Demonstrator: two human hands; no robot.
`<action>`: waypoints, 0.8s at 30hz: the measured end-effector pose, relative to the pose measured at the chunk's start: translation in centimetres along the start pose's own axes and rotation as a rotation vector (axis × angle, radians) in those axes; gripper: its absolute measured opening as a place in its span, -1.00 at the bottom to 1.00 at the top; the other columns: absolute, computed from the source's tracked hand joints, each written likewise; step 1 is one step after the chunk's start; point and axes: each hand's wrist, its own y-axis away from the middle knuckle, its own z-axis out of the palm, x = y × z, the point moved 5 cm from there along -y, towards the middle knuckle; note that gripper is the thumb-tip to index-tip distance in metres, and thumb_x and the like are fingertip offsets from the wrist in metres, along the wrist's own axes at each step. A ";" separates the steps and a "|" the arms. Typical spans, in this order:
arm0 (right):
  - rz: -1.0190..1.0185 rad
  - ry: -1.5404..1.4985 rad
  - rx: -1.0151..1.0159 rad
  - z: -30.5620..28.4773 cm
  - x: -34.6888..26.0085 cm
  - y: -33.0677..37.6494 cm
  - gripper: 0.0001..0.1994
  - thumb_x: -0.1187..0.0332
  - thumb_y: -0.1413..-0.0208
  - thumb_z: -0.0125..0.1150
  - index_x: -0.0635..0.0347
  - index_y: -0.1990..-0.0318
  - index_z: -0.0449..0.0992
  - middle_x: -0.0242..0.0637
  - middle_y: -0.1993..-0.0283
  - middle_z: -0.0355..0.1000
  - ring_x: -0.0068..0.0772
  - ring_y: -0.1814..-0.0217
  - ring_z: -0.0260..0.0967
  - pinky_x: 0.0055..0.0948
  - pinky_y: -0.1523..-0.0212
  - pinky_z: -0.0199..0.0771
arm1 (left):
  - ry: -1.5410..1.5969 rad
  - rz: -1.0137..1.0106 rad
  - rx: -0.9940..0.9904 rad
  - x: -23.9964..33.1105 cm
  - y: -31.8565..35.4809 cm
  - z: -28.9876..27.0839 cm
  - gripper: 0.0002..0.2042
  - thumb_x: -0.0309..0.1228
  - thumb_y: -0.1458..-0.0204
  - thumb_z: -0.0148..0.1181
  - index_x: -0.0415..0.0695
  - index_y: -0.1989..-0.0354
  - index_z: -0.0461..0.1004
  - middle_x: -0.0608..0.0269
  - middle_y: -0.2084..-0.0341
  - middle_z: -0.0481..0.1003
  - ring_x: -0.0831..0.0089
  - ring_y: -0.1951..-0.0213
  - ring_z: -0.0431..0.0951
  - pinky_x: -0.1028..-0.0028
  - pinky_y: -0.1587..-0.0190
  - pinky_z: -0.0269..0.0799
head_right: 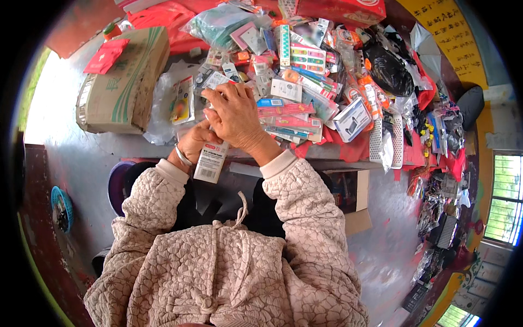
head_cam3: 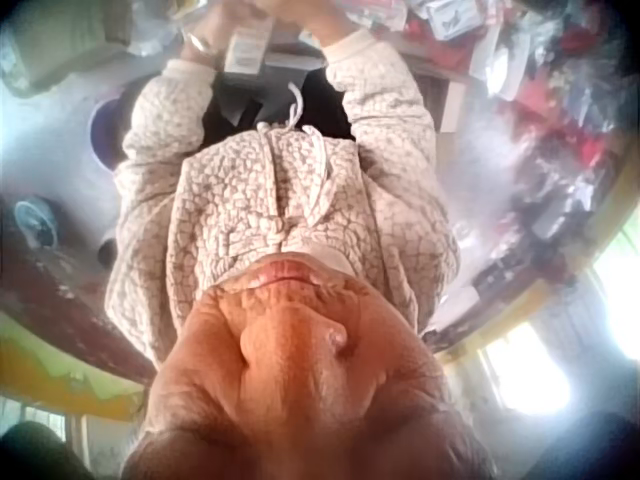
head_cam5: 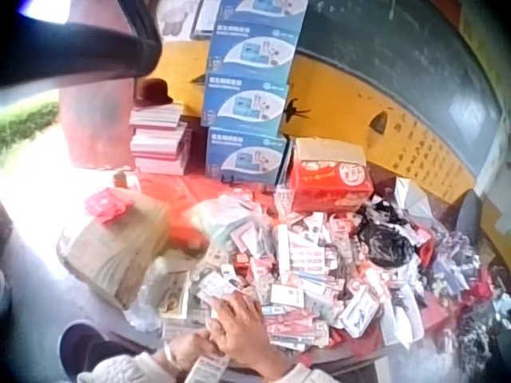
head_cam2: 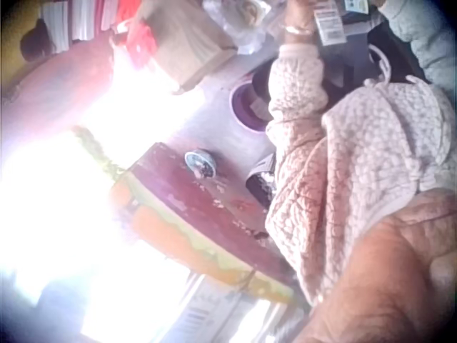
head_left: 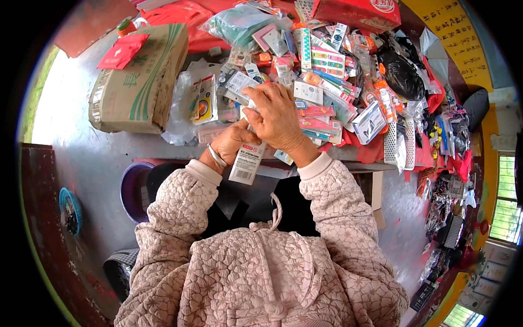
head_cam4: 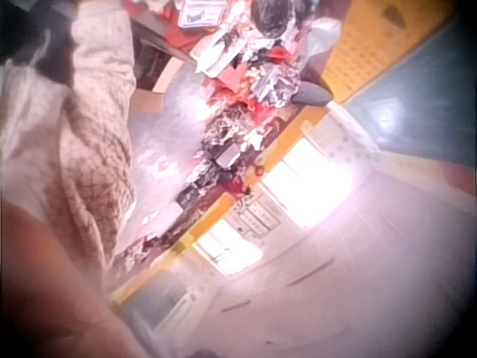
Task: The person sorts various stationery items by hand, picking up packaged pens and rulers from a large pile and placing them into a cardboard box.
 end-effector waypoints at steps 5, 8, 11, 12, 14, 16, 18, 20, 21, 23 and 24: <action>0.168 0.075 0.185 -1.5 7.1 -0.2 -0.85 0.44 0.05 0.09 0.17 0.27 0.45 -0.19 0.35 0.38 -0.21 0.38 0.35 -0.30 0.32 0.36 | 0.213 0.137 -0.249 0.6 1.5 4.0 -0.23 -0.76 0.30 -0.09 -0.07 -0.24 -0.03 0.07 -0.14 0.14 0.19 -0.24 0.04 0.05 -0.14 0.16; 0.739 -0.103 0.236 -3.7 14.8 1.4 -0.89 0.47 0.00 0.06 0.24 0.32 0.47 -0.27 0.41 0.41 -0.41 0.38 0.36 -0.41 0.32 0.38 | 0.201 0.166 -0.185 1.1 2.2 4.6 -0.30 -0.67 0.16 0.00 -0.06 -0.24 -0.05 0.09 -0.15 0.11 0.18 -0.23 0.05 0.05 -0.14 0.16; 0.819 -0.595 0.529 -5.5 11.9 0.5 -0.86 0.44 -0.02 0.06 0.29 0.27 0.44 -0.27 0.37 0.39 -0.46 0.36 0.34 -0.48 0.33 0.37 | 0.396 0.249 -0.120 1.4 1.0 1.7 -0.50 -0.38 -0.06 -0.02 -0.11 -0.19 0.04 0.10 -0.12 0.15 0.20 -0.17 0.14 0.18 -0.09 0.26; 0.691 -0.458 0.462 -5.5 9.7 -0.2 -0.85 0.43 -0.01 0.06 0.29 0.27 0.43 -0.23 0.36 0.38 -0.37 0.35 0.34 -0.42 0.31 0.36 | 0.529 0.195 -0.115 1.4 0.4 2.0 -0.56 -0.33 -0.10 -0.06 -0.14 -0.15 0.11 0.12 -0.09 0.21 0.21 -0.13 0.22 0.19 -0.09 0.27; 0.447 -0.202 0.322 -3.2 5.5 -1.0 -0.85 0.41 0.00 0.05 0.28 0.29 0.40 -0.13 0.34 0.36 -0.20 0.34 0.34 -0.30 0.27 0.34 | 0.512 0.225 -0.083 1.2 -0.2 1.3 -0.62 -0.25 -0.12 -0.11 -0.15 -0.08 0.20 0.14 -0.01 0.29 0.25 -0.04 0.31 0.25 -0.07 0.29; 0.299 -0.229 0.223 2.3 2.5 -0.2 -0.87 0.39 0.00 0.04 0.23 0.32 0.36 -0.11 0.34 0.31 -0.08 0.26 0.27 -0.23 0.22 0.29 | 0.542 0.292 -0.076 0.4 -0.6 -0.1 -0.64 -0.21 -0.14 -0.14 -0.15 -0.03 0.27 0.15 0.05 0.35 0.28 0.04 0.37 0.30 -0.04 0.31; 0.203 0.055 0.099 5.4 0.5 0.8 -0.89 0.38 -0.01 0.02 0.22 0.35 0.34 -0.15 0.33 0.29 -0.13 0.25 0.27 -0.26 0.25 0.28 | 0.624 0.404 -0.124 0.3 -1.0 -1.0 -0.66 -0.19 -0.15 -0.15 -0.14 0.01 0.31 0.16 0.10 0.39 0.32 0.10 0.42 0.37 -0.01 0.32; 0.267 -0.020 0.037 6.0 0.4 1.3 -0.90 0.40 0.02 0.04 0.20 0.36 0.34 -0.15 0.35 0.28 -0.08 0.26 0.24 -0.22 0.27 0.27 | 0.534 0.390 0.136 0.2 -1.0 -1.8 -0.57 -0.06 -0.10 -0.13 -0.15 0.02 0.31 0.10 0.11 0.39 0.27 0.08 0.40 0.36 0.01 0.32; 0.298 -0.055 0.008 6.0 0.2 1.4 -0.90 0.40 0.03 0.04 0.19 0.36 0.34 -0.14 0.36 0.27 -0.06 0.27 0.23 -0.21 0.28 0.26 | 0.578 0.337 0.028 0.7 -1.1 -2.2 -0.54 -0.03 -0.08 -0.11 -0.16 0.03 0.31 0.09 0.12 0.39 0.25 0.08 0.40 0.35 0.00 0.31; 0.215 -0.153 -0.012 6.3 -1.8 1.6 -0.91 0.41 0.04 0.05 0.17 0.36 0.34 -0.17 0.37 0.25 -0.07 0.28 0.23 -0.22 0.28 0.26 | 0.604 0.306 -0.047 1.4 -0.8 -3.0 -0.42 0.10 0.00 -0.07 -0.23 0.06 0.32 0.05 0.13 0.39 0.19 0.06 0.38 0.30 -0.03 0.27; 0.172 -0.204 -0.024 6.4 -3.1 1.8 -0.91 0.42 0.04 0.06 0.17 0.36 0.34 -0.18 0.38 0.24 -0.07 0.29 0.23 -0.22 0.29 0.26 | 0.575 0.353 0.007 1.7 -0.7 -3.3 -0.45 0.03 -0.02 -0.07 -0.25 0.04 0.30 0.04 0.11 0.38 0.19 0.05 0.37 0.29 -0.03 0.28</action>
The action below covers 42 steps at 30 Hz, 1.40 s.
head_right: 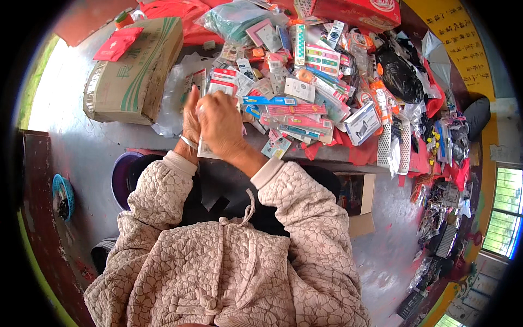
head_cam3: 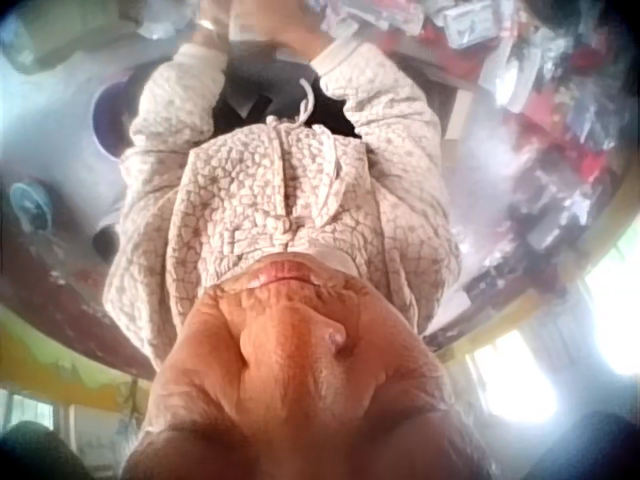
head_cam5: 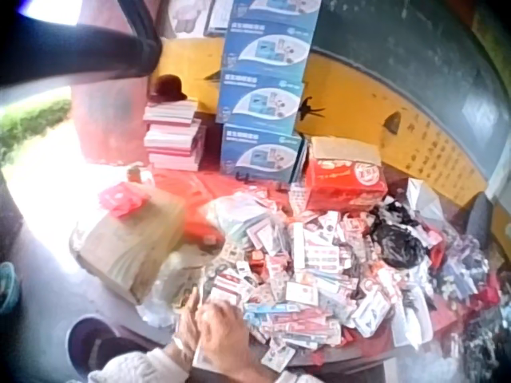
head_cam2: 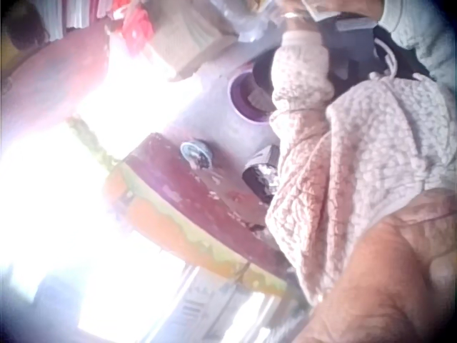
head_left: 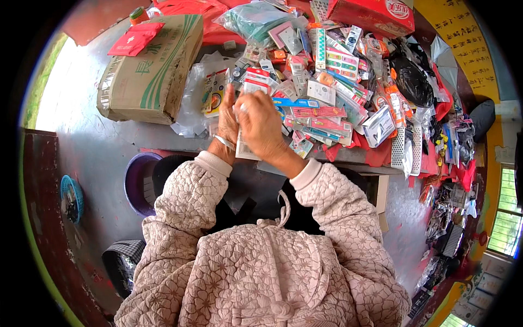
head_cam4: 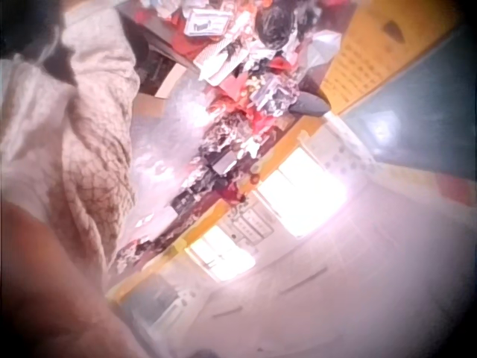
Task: The person sorts various stationery items by hand, picking up packaged pens and rulers from a large pile and placing them into a cardboard box.
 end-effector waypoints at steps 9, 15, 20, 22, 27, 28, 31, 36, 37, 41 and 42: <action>-0.193 -0.080 -0.351 -1.6 -4.1 4.0 -0.91 0.43 0.12 0.15 0.19 0.45 0.37 -0.24 0.44 0.24 -0.19 0.39 0.28 -0.34 0.41 0.30 | -0.140 0.269 -0.016 3.2 0.9 4.9 -0.62 -0.54 -0.03 -0.13 -0.31 -0.07 0.16 -0.01 0.03 0.34 0.24 0.11 0.44 0.43 0.05 0.41; 0.116 -0.113 -0.368 -6.6 0.2 2.1 -0.82 0.27 0.09 0.18 0.19 0.48 0.42 -0.18 0.54 0.35 -0.19 0.50 0.37 -0.35 0.48 0.34 | -0.063 0.400 0.035 5.4 0.4 3.5 -0.63 -0.54 -0.06 -0.18 -0.28 -0.09 0.11 -0.01 0.02 0.31 0.23 0.07 0.41 0.36 0.03 0.42; 0.268 -0.032 -0.135 -7.3 1.9 0.3 -0.66 0.06 0.05 0.19 0.20 0.42 0.43 -0.11 0.54 0.39 -0.17 0.57 0.39 -0.36 0.54 0.35 | -0.257 0.364 0.126 4.2 -0.3 2.2 -0.56 -0.34 -0.12 -0.16 -0.24 -0.16 0.04 0.07 -0.01 0.29 0.33 0.14 0.42 0.42 0.14 0.43; 0.295 0.026 -0.258 -4.9 1.4 0.5 -0.57 0.00 0.13 0.24 0.25 0.36 0.43 -0.09 0.46 0.43 -0.13 0.45 0.42 -0.36 0.42 0.38 | -0.494 0.397 0.272 2.7 0.1 2.8 -0.55 -0.17 -0.12 -0.13 -0.05 -0.17 0.10 0.19 0.11 0.37 0.46 0.29 0.42 0.51 0.28 0.41; 0.398 -0.259 -0.466 -2.6 3.9 1.7 -0.57 0.16 0.17 0.27 0.40 0.28 0.45 -0.03 0.32 0.46 -0.23 0.27 0.43 -0.42 0.24 0.37 | -0.211 0.217 0.220 1.5 -0.3 1.7 -0.63 -0.19 -0.10 -0.08 -0.09 -0.04 0.22 0.18 0.23 0.38 0.38 0.25 0.39 0.38 0.10 0.33; 0.426 -0.381 -0.512 -2.7 4.2 1.8 -0.60 0.21 0.16 0.25 0.41 0.27 0.45 -0.03 0.31 0.46 -0.27 0.27 0.43 -0.43 0.24 0.37 | -0.093 0.254 0.203 1.5 -0.7 1.1 -0.64 -0.20 -0.10 -0.07 -0.11 -0.01 0.24 0.16 0.23 0.38 0.35 0.23 0.39 0.36 0.07 0.31; 0.719 -0.743 -0.492 -4.1 4.5 1.8 -0.72 0.40 0.08 0.12 0.42 0.21 0.46 -0.24 0.31 0.47 -0.52 0.32 0.41 -0.52 0.27 0.38 | -0.292 0.227 0.069 3.0 -0.5 1.5 -0.64 -0.27 -0.08 -0.04 -0.18 -0.01 0.24 0.08 0.10 0.36 0.27 0.05 0.37 0.27 -0.07 0.22; 0.868 -1.022 -0.558 -4.2 3.5 2.2 -0.74 0.43 0.02 0.09 0.40 0.18 0.45 -0.29 0.31 0.46 -0.58 0.32 0.39 -0.57 0.24 0.38 | -0.186 -0.060 -0.112 0.8 1.4 4.8 -0.47 -0.40 0.02 0.09 -0.16 -0.15 0.08 0.17 0.00 0.33 0.31 -0.02 0.33 0.31 -0.14 0.16; 0.828 -0.975 -0.608 -3.8 3.3 2.4 -0.74 0.42 0.01 0.09 0.40 0.18 0.45 -0.29 0.31 0.46 -0.58 0.32 0.38 -0.57 0.24 0.38 | -0.226 -0.013 -0.142 0.7 1.5 5.0 -0.45 -0.46 0.06 0.08 -0.15 -0.16 0.06 0.15 -0.06 0.26 0.32 -0.08 0.26 0.30 -0.14 0.17; 0.822 -0.759 -0.615 -3.6 3.8 3.0 -0.79 0.39 -0.03 0.08 0.34 0.23 0.46 -0.36 0.37 0.43 -0.66 0.37 0.36 -0.66 0.36 0.37 | -0.321 0.170 -0.171 0.9 1.6 5.5 -0.34 -0.60 0.15 0.03 -0.10 -0.22 -0.03 0.16 -0.21 0.05 0.28 -0.22 0.07 0.25 -0.16 0.17; 0.821 -0.659 -0.608 -4.3 4.5 2.7 -0.80 0.38 -0.04 0.08 0.33 0.24 0.46 -0.36 0.39 0.43 -0.67 0.38 0.36 -0.67 0.36 0.37 | -0.332 0.221 -0.157 1.5 1.7 5.5 -0.30 -0.62 0.16 0.02 -0.09 -0.24 -0.06 0.17 -0.23 0.01 0.25 -0.23 0.05 0.23 -0.16 0.17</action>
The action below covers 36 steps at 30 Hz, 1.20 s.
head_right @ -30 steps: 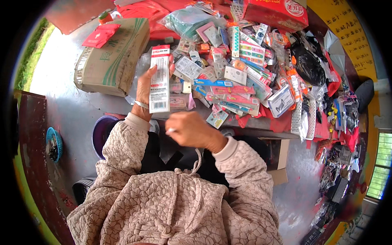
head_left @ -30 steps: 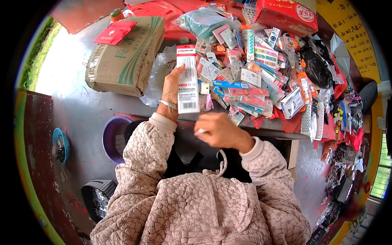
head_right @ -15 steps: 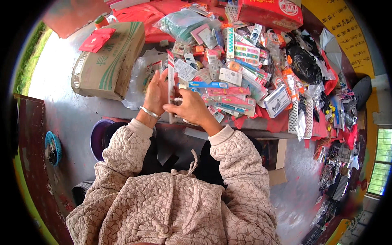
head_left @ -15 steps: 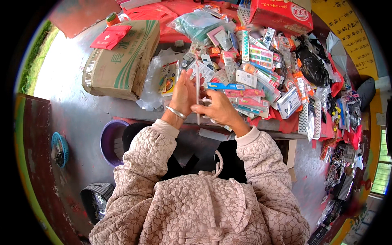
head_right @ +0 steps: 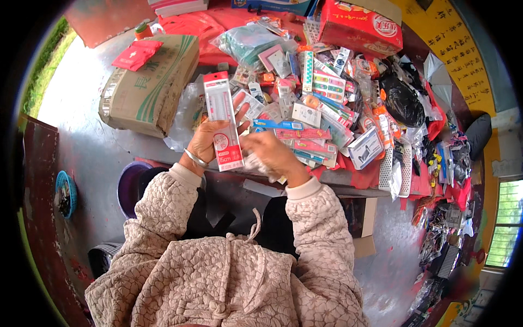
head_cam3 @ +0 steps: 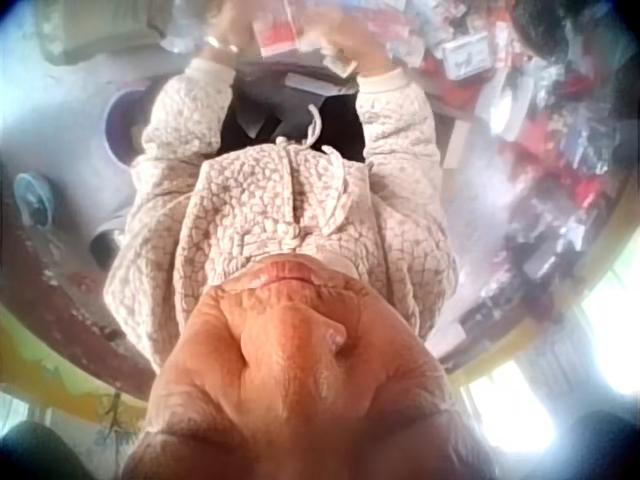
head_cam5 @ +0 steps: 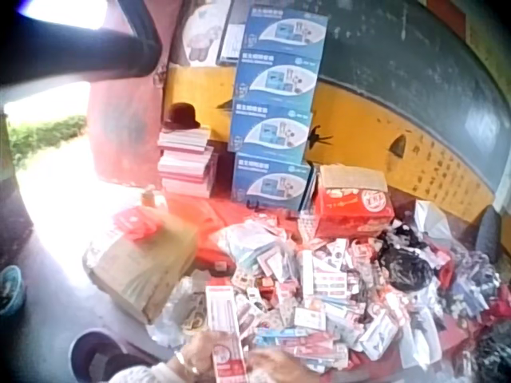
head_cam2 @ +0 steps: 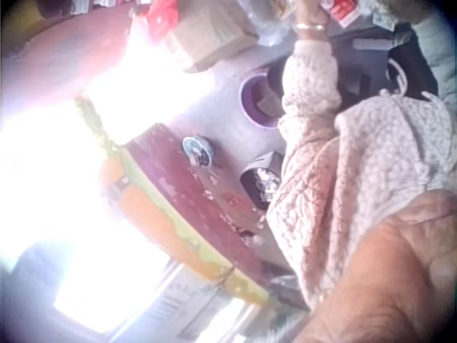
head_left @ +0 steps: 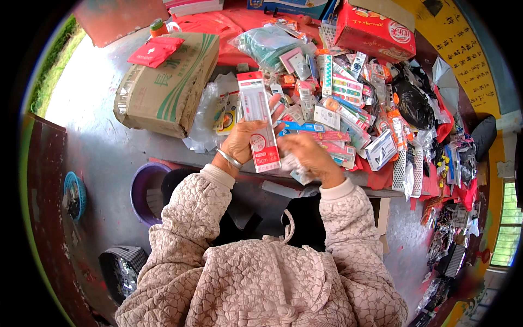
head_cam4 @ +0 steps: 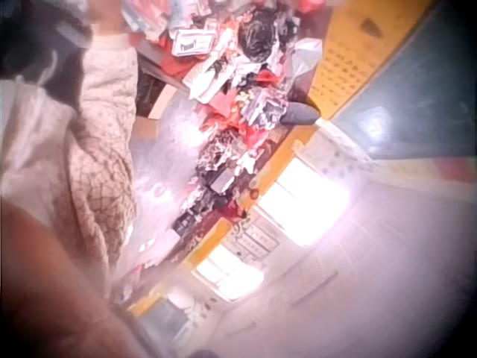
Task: The person sorts various stationery items by hand, picking up packaged pens and rulers from a large pile and placing them into a cardboard box.
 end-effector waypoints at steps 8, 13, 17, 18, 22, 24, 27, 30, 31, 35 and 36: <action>-0.981 0.519 0.539 1.3 -6.4 2.0 -0.81 0.43 0.05 0.09 0.19 0.23 0.37 -0.25 0.21 0.32 -0.30 0.21 0.32 -0.35 0.15 0.30 | -0.332 -0.424 0.149 -3.3 1.5 -1.8 -0.39 -0.72 0.22 -0.09 -0.21 -0.14 0.09 0.01 0.01 0.29 0.16 -0.02 0.35 0.16 0.00 0.37; -1.077 0.991 0.620 1.6 -5.7 1.6 -0.87 0.44 0.02 0.01 0.13 0.29 0.43 -0.27 0.20 0.35 -0.19 0.16 0.26 -0.26 0.09 0.16 | -0.226 -0.478 0.018 -3.9 3.0 -0.1 -0.44 -0.75 0.26 -0.08 -0.27 -0.07 0.16 -0.03 0.12 0.35 0.08 0.09 0.42 0.01 0.06 0.39; -1.053 0.722 0.791 -2.1 -5.8 0.3 -0.90 0.44 -0.03 -0.01 0.23 0.36 0.44 -0.27 0.36 0.37 -0.31 0.34 0.31 -0.46 0.30 0.26 | -0.150 -0.501 -0.028 -3.9 3.1 2.7 -0.35 -0.76 0.29 -0.10 -0.23 -0.14 0.09 0.02 0.01 0.27 0.05 -0.10 0.23 -0.03 0.06 0.36; -0.824 0.591 0.699 -2.9 -5.3 -0.6 -0.88 0.43 -0.04 -0.01 0.25 0.36 0.44 -0.29 0.40 0.37 -0.38 0.38 0.31 -0.50 0.34 0.26 | -0.174 -0.545 -0.055 -4.1 3.3 2.4 -0.31 -0.77 0.30 -0.13 -0.19 -0.17 0.04 0.02 -0.03 0.22 0.06 -0.13 0.20 -0.01 0.05 0.37; -0.376 0.259 0.522 -5.9 -2.2 -2.4 -0.81 0.38 -0.05 -0.02 0.32 0.37 0.47 -0.30 0.53 0.40 -0.62 0.52 0.27 -0.56 0.50 0.24 | -0.189 -0.652 -0.192 -4.6 4.0 1.9 -0.26 -0.75 0.30 -0.15 -0.14 -0.23 -0.05 0.00 -0.13 0.12 0.06 -0.18 0.14 0.12 0.04 0.39; -0.299 0.206 0.571 -8.5 -0.9 -2.9 -0.78 0.35 -0.02 -0.02 0.33 0.37 0.49 -0.14 0.51 0.45 -0.44 0.48 0.38 -0.43 0.43 0.32 | -0.144 -0.629 -0.286 -4.4 3.8 2.5 -0.33 -0.70 0.21 -0.06 -0.18 -0.21 -0.01 -0.02 -0.15 0.10 0.06 -0.16 0.16 0.15 0.06 0.42; -0.407 0.170 0.983 -14.1 0.0 -1.8 -0.76 0.33 -0.05 -0.04 0.35 0.39 0.48 -0.24 0.54 0.42 -0.48 0.52 0.32 -0.46 0.44 0.31 | -0.096 -0.543 -0.205 -4.1 3.2 2.4 -0.42 -0.52 0.03 -0.02 -0.17 -0.22 -0.04 -0.03 -0.17 0.08 0.09 -0.14 0.20 0.22 0.13 0.48; -0.512 -0.034 0.951 -9.8 -4.1 0.8 -0.77 0.29 -0.07 -0.01 0.32 0.35 0.42 -0.30 0.50 0.37 -0.48 0.51 0.26 -0.47 0.42 0.30 | 0.151 -0.330 -0.036 -4.5 1.4 0.3 -0.43 -0.31 -0.07 -0.03 -0.17 -0.23 -0.08 -0.03 -0.16 0.10 0.13 -0.04 0.33 0.26 0.16 0.49; -0.527 0.011 0.931 -7.4 -5.0 1.1 -0.78 0.29 -0.07 0.00 0.31 0.32 0.40 -0.26 0.46 0.37 -0.45 0.47 0.27 -0.45 0.39 0.30 | 0.170 -0.305 0.003 -4.5 0.8 0.4 -0.45 -0.14 -0.07 -0.03 -0.19 -0.17 0.06 -0.03 -0.08 0.21 0.19 0.05 0.40 0.30 0.14 0.48; -0.751 0.595 0.802 0.0 -2.9 -2.6 -0.79 0.37 -0.01 0.02 0.25 0.20 0.30 -0.06 0.25 0.25 -0.10 0.24 0.27 -0.24 0.17 0.27 | 0.321 -0.321 0.085 -5.1 0.1 -3.8 -0.57 -0.06 -0.06 -0.04 -0.18 0.08 0.34 0.08 0.11 0.40 0.26 0.04 0.38 0.31 0.07 0.40; -0.751 0.722 0.774 1.8 -2.3 -2.8 -0.79 0.40 0.01 0.02 0.25 0.20 0.29 -0.03 0.23 0.21 0.02 0.21 0.24 -0.17 0.12 0.24 | 0.314 -0.311 0.122 -5.2 0.0 -3.9 -0.57 -0.05 -0.06 -0.04 -0.15 0.08 0.34 0.11 0.13 0.42 0.27 0.09 0.41 0.31 0.08 0.40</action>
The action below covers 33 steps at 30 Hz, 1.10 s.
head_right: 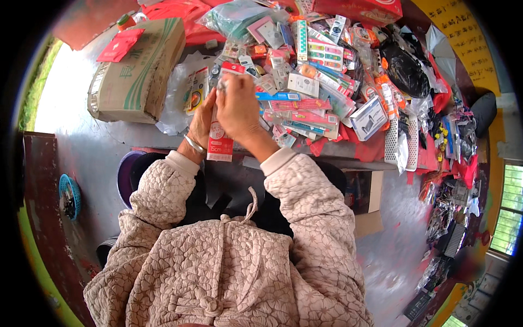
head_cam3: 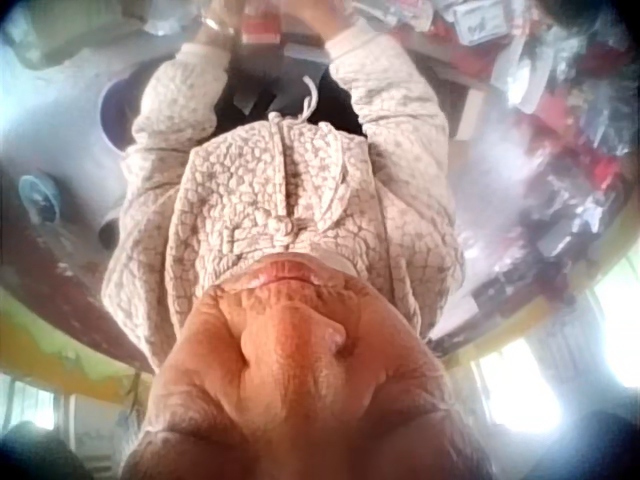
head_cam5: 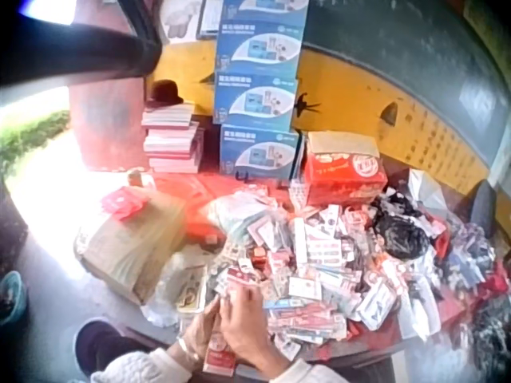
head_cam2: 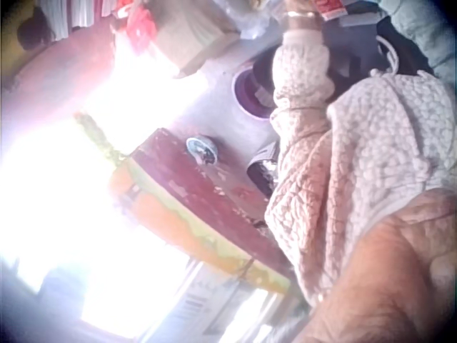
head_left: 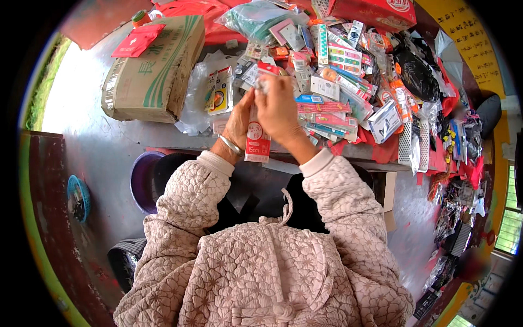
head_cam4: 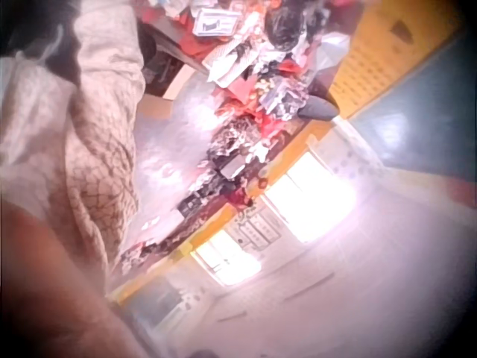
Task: The person sorts various stationery items by hand, picking up packaged pens and rulers from a large pile and placing them into a cardboard box.
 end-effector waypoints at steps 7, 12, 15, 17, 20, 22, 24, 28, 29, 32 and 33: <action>-0.154 0.101 -0.397 0.5 -5.7 3.7 -0.70 0.43 0.13 0.12 0.24 0.17 0.30 -0.14 0.20 0.21 -0.12 0.21 0.27 -0.31 0.26 0.34 | -0.122 0.361 -0.073 4.0 0.6 3.0 -0.43 -0.15 -0.07 -0.03 -0.24 -0.16 0.01 0.00 -0.12 0.16 0.22 -0.15 0.21 0.31 -0.12 0.24; -0.352 0.005 -0.504 -2.7 -5.8 5.3 -0.89 0.43 0.15 0.11 0.20 0.40 0.40 -0.21 0.34 0.27 -0.23 0.34 0.34 -0.36 0.43 0.38 | -0.098 0.524 -0.067 6.9 1.2 3.0 -0.48 -0.20 -0.11 -0.09 -0.25 -0.16 0.01 -0.01 -0.11 0.18 0.24 -0.14 0.23 0.32 -0.13 0.23; -0.177 -0.016 -0.450 -5.1 -2.3 3.8 -0.94 0.46 0.14 0.10 0.17 0.45 0.46 -0.30 0.43 0.35 -0.35 0.44 0.36 -0.48 0.52 0.35 | -0.052 0.605 -0.041 7.9 1.6 3.5 -0.55 -0.28 -0.14 -0.16 -0.27 -0.14 0.04 0.00 -0.11 0.19 0.24 -0.13 0.24 0.33 -0.14 0.23; 0.025 -0.215 -0.198 -6.8 0.4 1.4 -0.93 0.47 0.12 0.11 0.23 0.43 0.45 -0.31 0.46 0.39 -0.43 0.45 0.36 -0.55 0.52 0.31 | -0.050 0.531 -0.102 7.4 1.4 3.9 -0.54 -0.28 -0.14 -0.15 -0.26 -0.15 0.03 0.03 -0.12 0.19 0.26 -0.13 0.25 0.33 -0.14 0.23; 0.342 -0.296 0.075 -8.0 2.1 -0.2 -0.92 0.42 0.01 0.07 0.21 0.40 0.46 -0.21 0.41 0.37 -0.34 0.42 0.39 -0.51 0.40 0.37 | -0.125 0.471 -0.108 5.7 1.0 4.5 -0.49 -0.24 -0.10 -0.09 -0.24 -0.17 0.02 0.09 -0.13 0.19 0.28 -0.13 0.25 0.32 -0.15 0.20; 0.144 -0.278 0.051 -6.2 -0.1 -0.2 -0.91 0.44 0.04 0.09 0.18 0.35 0.43 -0.24 0.35 0.33 -0.26 0.39 0.38 -0.43 0.41 0.38 | -0.136 0.383 -0.125 3.9 0.4 4.2 -0.47 -0.21 -0.08 -0.06 -0.22 -0.18 0.03 0.11 -0.13 0.19 0.28 -0.12 0.25 0.32 -0.15 0.18; -0.106 -0.107 -0.033 -4.4 -2.8 0.1 -0.89 0.44 0.06 0.10 0.16 0.33 0.42 -0.26 0.31 0.31 -0.22 0.38 0.37 -0.39 0.43 0.38 | -0.126 0.151 -0.174 1.6 0.5 4.8 -0.45 -0.13 -0.06 -0.04 -0.17 -0.17 0.08 0.13 -0.12 0.21 0.31 -0.14 0.21 0.28 -0.15 0.17; -0.052 0.148 0.024 -4.0 -0.2 -0.5 -0.89 0.40 0.04 0.10 0.15 0.32 0.42 -0.25 0.30 0.32 -0.22 0.41 0.36 -0.41 0.44 0.36 | -0.158 0.227 -0.090 1.0 0.8 4.7 -0.47 -0.16 -0.10 -0.11 -0.19 -0.19 0.05 0.15 -0.13 0.19 0.34 -0.17 0.18 0.35 -0.20 0.08; -0.017 0.224 0.087 -4.6 1.5 -1.2 -0.89 0.38 0.05 0.12 0.15 0.34 0.43 -0.25 0.30 0.33 -0.24 0.40 0.37 -0.39 0.45 0.35 | -0.179 0.272 -0.093 1.1 0.9 5.3 -0.48 -0.16 -0.11 -0.13 -0.19 -0.19 0.05 0.15 -0.14 0.19 0.35 -0.17 0.17 0.37 -0.21 0.06; 0.350 -0.003 0.020 -6.3 6.4 -1.5 -0.84 0.29 0.04 0.15 0.20 0.40 0.47 -0.24 0.38 0.39 -0.38 0.44 0.37 -0.43 0.47 0.34 | -0.211 0.371 0.013 2.4 1.2 4.9 -0.53 -0.19 -0.14 -0.17 -0.21 -0.15 0.10 0.16 -0.10 0.24 0.34 -0.11 0.26 0.37 -0.15 0.18; 0.501 -0.152 -0.044 -6.1 7.4 -1.6 -0.80 0.26 0.03 0.16 0.23 0.41 0.49 -0.24 0.42 0.41 -0.44 0.46 0.37 -0.46 0.47 0.33 | -0.221 0.325 0.035 2.6 1.1 4.6 -0.54 -0.18 -0.14 -0.17 -0.22 -0.13 0.13 0.16 -0.03 0.29 0.34 -0.03 0.32 0.38 -0.06 0.26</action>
